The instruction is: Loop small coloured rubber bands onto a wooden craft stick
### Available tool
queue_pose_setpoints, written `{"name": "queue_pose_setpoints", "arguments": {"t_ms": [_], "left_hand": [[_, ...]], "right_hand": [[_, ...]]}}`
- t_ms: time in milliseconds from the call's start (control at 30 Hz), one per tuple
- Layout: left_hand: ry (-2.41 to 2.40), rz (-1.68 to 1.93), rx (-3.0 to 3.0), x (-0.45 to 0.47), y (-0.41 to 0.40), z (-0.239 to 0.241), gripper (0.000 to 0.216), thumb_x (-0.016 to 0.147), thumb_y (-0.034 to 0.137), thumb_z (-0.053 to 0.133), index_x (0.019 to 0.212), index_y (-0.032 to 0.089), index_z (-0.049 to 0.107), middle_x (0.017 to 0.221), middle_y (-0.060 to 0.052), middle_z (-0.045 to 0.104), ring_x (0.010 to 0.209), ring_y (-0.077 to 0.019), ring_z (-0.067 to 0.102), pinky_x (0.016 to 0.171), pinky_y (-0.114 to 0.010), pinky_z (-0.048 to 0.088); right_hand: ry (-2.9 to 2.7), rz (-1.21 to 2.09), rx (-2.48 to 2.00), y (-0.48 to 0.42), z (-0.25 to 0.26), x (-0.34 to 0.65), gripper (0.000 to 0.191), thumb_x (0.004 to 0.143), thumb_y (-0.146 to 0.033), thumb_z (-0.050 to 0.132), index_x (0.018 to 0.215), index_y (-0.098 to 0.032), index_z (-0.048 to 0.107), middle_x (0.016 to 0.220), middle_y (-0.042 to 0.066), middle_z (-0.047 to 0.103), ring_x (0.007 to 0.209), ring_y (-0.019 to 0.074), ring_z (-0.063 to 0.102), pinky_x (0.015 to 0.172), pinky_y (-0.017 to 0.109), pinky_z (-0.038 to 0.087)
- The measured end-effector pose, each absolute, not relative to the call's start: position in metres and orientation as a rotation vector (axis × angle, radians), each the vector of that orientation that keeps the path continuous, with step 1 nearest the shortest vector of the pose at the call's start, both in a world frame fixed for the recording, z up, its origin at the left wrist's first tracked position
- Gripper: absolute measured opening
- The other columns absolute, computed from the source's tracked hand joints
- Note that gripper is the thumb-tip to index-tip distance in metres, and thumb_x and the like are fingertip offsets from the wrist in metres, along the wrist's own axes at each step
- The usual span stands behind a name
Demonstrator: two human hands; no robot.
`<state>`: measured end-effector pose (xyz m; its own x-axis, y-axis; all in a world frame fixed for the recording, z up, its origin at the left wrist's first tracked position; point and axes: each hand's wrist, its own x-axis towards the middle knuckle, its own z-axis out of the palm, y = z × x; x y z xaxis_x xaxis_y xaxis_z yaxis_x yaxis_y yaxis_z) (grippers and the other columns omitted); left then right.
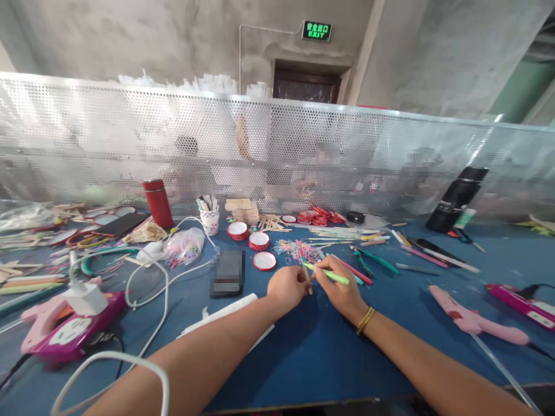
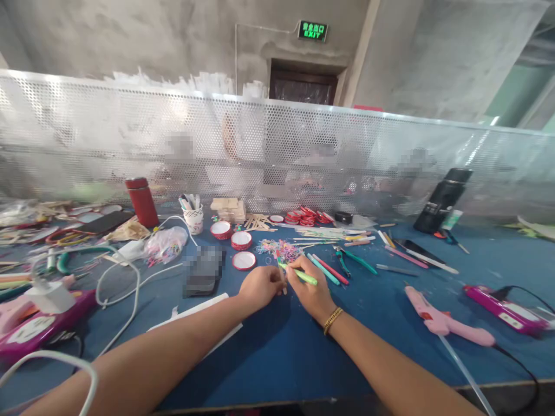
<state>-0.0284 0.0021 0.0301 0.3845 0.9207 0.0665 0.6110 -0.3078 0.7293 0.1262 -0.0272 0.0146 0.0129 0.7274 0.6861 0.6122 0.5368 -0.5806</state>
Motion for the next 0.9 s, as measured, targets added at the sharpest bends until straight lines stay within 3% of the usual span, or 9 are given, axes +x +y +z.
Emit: {"name": "queue_pose_setpoints", "arguments": {"t_ms": [900], "left_hand": [[1.273, 0.696, 2.028, -0.0267, -0.0004, 0.0321, 0.013, 0.073, 0.021, 0.055, 0.067, 0.019, 0.066, 0.062, 0.003, 0.066, 0.053, -0.0099, 0.054, 0.050, -0.022, 0.032]], "right_hand": [[-1.678, 0.186, -1.123, -0.0312, 0.0185, 0.1282, 0.012, 0.088, -0.029, 0.055, 0.079, -0.021, 0.056, 0.070, -0.001, 0.060, 0.062, 0.0139, 0.055, 0.060, 0.025, 0.043]]}}
